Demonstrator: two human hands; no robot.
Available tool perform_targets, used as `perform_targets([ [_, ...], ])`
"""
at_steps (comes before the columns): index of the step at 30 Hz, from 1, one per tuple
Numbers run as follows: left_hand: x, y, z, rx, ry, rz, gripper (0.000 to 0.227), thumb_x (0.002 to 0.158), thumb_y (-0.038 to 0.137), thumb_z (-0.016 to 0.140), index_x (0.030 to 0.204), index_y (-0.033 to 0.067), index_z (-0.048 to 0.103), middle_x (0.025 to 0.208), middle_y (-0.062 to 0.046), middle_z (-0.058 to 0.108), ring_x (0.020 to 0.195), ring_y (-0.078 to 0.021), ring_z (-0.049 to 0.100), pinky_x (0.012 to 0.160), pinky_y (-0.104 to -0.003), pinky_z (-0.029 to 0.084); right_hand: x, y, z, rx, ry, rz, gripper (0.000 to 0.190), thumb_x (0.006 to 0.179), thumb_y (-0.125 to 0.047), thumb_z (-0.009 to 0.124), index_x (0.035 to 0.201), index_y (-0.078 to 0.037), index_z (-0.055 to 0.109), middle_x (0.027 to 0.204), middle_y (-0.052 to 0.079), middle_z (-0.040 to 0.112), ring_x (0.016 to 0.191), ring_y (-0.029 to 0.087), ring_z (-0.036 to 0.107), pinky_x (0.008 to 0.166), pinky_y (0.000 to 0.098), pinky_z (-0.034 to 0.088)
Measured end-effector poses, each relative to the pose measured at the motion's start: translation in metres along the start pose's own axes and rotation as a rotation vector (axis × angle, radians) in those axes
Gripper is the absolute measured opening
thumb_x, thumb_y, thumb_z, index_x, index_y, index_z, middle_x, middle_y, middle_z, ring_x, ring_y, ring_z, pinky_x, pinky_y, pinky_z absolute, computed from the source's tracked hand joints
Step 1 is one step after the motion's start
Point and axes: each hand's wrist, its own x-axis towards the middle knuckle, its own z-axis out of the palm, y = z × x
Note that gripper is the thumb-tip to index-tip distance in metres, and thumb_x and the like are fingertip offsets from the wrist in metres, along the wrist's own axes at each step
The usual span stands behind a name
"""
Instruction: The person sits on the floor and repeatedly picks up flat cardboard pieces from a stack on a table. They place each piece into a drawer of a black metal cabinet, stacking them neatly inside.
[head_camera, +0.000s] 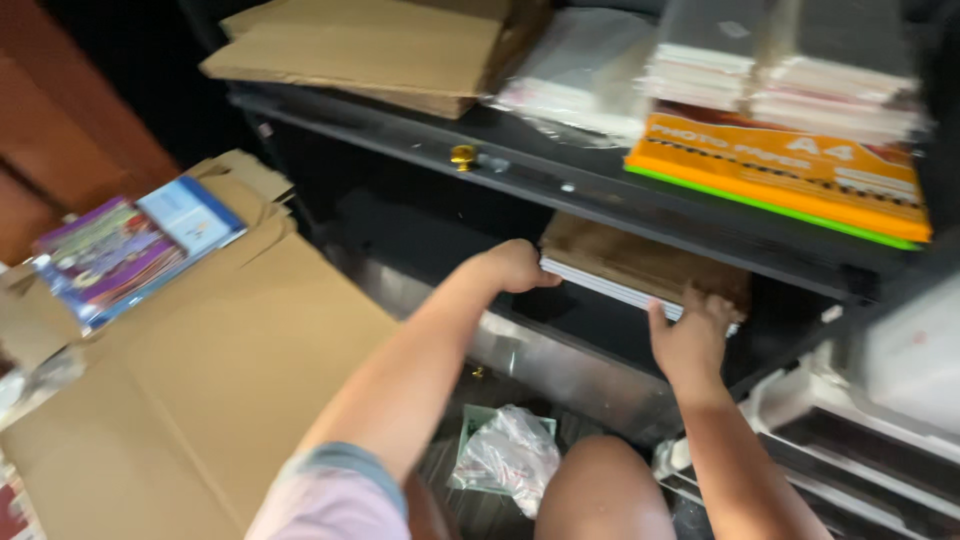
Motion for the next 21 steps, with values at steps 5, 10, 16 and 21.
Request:
perform_targets([
  [5,-0.059,-0.061,-0.074,0.27,-0.172,-0.078,0.053,0.082,0.068,0.061,0.067,0.0215,0.081,0.06,0.002,0.074,0.069,-0.0256,0.075,0.075,-0.036,0.059,-0.017,-0.043,0.012,0.295,-0.621,-0.104,0.048,0.09,-0.044,0.073,0.132,-0.02,0.072,0.12,0.012,0.078,0.11,0.03,0.074,0.096,0.043,0.059],
  [10,-0.109,-0.117,-0.194,0.441,-0.096,-0.409,0.021,0.077,0.022,0.072,0.087,0.0067,0.083,0.08,-0.015,0.079,0.081,-0.0307,0.079,0.074,-0.042,0.065,0.001,-0.15,-0.069,0.935,-1.024,-0.08,0.036,0.097,-0.009,0.063,0.131,-0.002,0.071,0.112,0.022,0.079,0.097,0.022,0.072,0.087,0.0334,0.062],
  [16,-0.141,-0.158,-0.268,0.076,0.659,-0.609,0.013,0.081,0.008,0.065,0.088,0.0021,0.073,0.084,-0.021,0.072,0.08,-0.0422,0.072,0.063,-0.048,0.061,0.072,-0.249,-0.115,1.028,-0.642,-0.127,0.031,0.098,-0.015,0.061,0.127,-0.01,0.071,0.09,0.008,0.075,0.074,0.014,0.073,0.075,0.0257,0.062],
  [21,-0.125,-0.163,-0.282,-0.277,1.073,-0.446,0.023,0.095,0.028,0.062,0.105,0.0135,0.077,0.102,-0.012,0.078,0.097,-0.0324,0.073,0.081,-0.044,0.057,0.118,-0.299,-0.094,0.977,-0.444,0.087,0.048,0.096,-0.035,0.063,0.138,-0.011,0.061,0.116,0.0,0.075,0.063,0.006,0.07,0.067,0.02,0.061],
])
